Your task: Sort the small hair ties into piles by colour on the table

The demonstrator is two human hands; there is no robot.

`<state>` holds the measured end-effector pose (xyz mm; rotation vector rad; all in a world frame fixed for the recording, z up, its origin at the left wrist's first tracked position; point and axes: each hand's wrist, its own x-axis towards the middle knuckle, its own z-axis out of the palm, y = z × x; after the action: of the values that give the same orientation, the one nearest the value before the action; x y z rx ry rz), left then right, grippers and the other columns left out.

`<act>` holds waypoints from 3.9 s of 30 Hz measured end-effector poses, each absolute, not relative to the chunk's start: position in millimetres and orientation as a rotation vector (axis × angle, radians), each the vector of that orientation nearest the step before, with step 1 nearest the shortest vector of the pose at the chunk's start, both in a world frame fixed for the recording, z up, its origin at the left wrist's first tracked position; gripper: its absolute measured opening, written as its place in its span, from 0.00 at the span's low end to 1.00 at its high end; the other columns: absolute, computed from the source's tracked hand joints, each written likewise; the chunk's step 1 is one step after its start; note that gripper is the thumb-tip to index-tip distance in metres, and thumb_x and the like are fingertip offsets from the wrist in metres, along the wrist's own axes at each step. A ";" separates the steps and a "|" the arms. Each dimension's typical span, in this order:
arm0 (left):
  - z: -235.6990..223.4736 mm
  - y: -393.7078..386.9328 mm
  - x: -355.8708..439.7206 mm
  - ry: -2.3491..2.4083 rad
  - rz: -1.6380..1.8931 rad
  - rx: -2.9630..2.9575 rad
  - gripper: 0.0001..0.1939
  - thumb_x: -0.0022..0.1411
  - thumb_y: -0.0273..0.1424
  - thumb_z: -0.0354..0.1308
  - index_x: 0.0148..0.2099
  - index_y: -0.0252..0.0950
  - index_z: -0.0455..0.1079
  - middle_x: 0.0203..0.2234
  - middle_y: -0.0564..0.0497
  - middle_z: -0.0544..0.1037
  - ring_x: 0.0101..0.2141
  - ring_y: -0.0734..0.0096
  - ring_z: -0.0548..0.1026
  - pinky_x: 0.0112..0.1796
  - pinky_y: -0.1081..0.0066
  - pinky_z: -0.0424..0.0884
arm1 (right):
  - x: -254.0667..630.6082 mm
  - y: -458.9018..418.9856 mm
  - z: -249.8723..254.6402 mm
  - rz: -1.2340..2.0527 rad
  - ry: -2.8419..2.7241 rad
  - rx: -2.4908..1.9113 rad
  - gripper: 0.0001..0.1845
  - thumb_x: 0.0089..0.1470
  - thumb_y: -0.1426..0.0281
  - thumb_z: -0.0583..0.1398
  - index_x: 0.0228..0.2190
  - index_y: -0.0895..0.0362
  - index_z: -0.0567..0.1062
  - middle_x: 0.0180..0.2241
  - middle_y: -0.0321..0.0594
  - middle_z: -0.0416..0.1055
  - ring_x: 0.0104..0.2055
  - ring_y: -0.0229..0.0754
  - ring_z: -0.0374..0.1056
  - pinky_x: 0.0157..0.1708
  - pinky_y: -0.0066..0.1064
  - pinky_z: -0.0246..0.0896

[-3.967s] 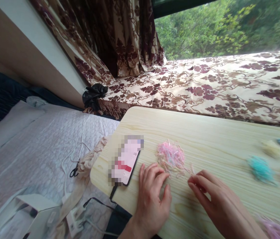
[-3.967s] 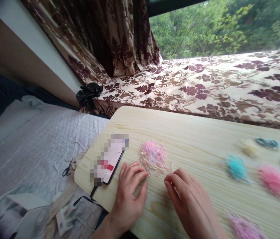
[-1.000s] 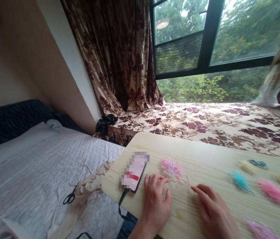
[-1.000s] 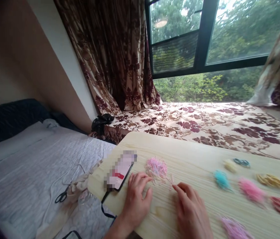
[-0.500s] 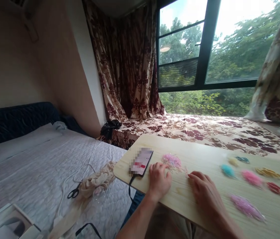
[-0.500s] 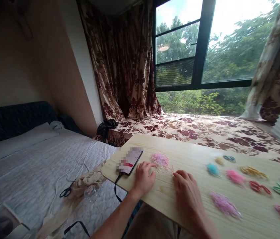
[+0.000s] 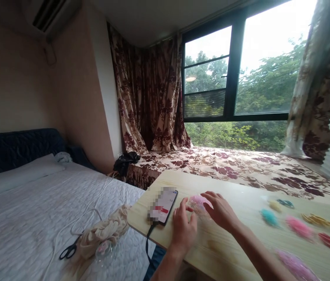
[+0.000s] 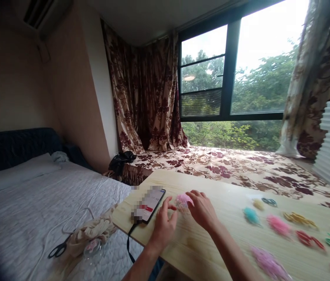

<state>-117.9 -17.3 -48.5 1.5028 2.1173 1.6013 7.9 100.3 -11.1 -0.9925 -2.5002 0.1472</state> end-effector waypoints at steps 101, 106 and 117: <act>-39.7 -27.5 -117.8 2.129 1.380 1.760 0.10 0.60 0.23 0.59 0.41 0.40 0.77 0.41 0.49 0.82 0.46 0.61 0.78 0.55 0.56 0.68 | 158.5 -11.8 -42.9 -0.179 -2.273 -0.738 0.10 0.64 0.65 0.56 0.37 0.51 0.78 0.38 0.40 0.75 0.36 0.38 0.74 0.32 0.26 0.68; -39.6 -27.8 -117.7 2.130 1.372 1.756 0.10 0.60 0.23 0.58 0.41 0.40 0.77 0.41 0.49 0.82 0.46 0.61 0.78 0.55 0.55 0.68 | 166.7 -30.0 -53.4 0.048 -2.209 -0.944 0.14 0.63 0.58 0.56 0.39 0.48 0.80 0.42 0.42 0.75 0.40 0.42 0.74 0.35 0.29 0.70; -40.4 -27.7 -117.8 2.129 1.370 1.766 0.10 0.61 0.24 0.58 0.41 0.40 0.77 0.40 0.49 0.82 0.45 0.61 0.78 0.56 0.55 0.68 | 139.3 -12.9 -45.5 0.215 -2.111 -1.245 0.19 0.58 0.50 0.56 0.34 0.46 0.83 0.37 0.39 0.77 0.35 0.43 0.74 0.31 0.34 0.68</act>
<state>-117.8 -27.7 -40.4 1.7655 2.1290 1.3702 139.3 -12.9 -45.5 -1.2452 -2.1108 0.2147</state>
